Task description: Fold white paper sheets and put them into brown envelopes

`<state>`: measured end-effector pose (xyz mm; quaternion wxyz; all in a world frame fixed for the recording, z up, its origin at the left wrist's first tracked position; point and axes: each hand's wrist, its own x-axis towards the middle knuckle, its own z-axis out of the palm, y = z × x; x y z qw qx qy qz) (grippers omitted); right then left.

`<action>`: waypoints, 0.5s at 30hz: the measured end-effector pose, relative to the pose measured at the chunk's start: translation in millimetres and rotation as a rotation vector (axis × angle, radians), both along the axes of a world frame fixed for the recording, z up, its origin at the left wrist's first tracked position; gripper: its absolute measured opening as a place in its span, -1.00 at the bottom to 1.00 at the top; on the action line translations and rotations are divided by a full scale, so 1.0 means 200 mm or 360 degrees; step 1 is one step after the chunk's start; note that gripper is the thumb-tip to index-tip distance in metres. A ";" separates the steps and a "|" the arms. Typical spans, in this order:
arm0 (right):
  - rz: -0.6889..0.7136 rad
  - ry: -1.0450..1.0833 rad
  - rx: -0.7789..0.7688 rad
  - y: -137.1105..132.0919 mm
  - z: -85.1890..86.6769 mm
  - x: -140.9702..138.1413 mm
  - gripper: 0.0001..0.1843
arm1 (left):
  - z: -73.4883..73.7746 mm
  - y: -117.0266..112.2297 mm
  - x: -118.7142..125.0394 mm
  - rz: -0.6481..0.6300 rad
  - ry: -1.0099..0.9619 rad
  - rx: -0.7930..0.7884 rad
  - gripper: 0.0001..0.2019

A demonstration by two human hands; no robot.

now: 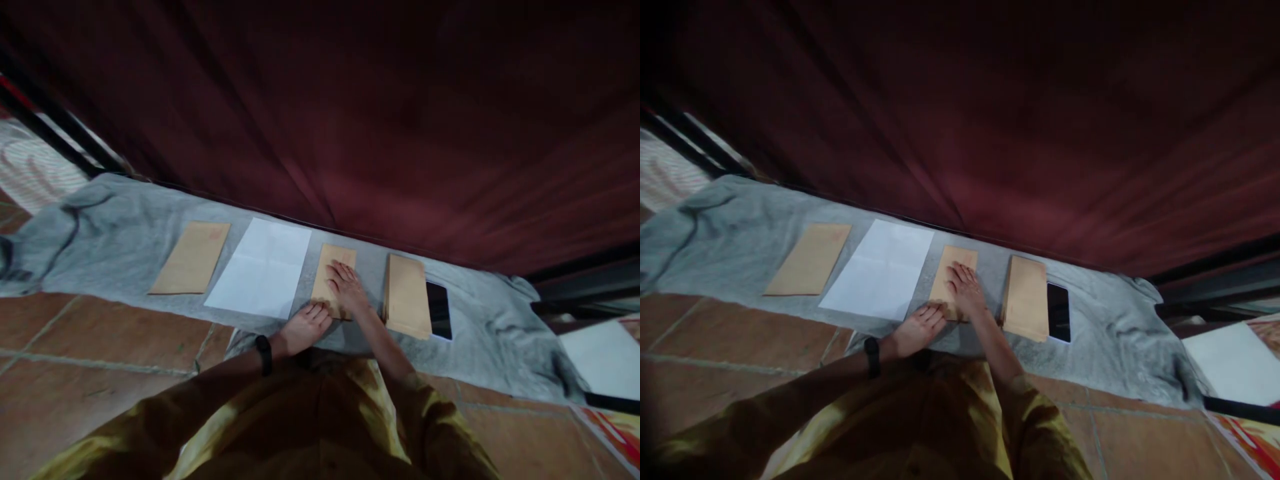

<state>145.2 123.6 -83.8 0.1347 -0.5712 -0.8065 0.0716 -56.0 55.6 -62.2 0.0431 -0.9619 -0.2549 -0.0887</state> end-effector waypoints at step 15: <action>-0.0189 0.0179 0.0067 0.21 -0.02 0.06 -0.42 | -0.09 0.03 -0.03 0.0110 -0.0113 -0.0010 -0.77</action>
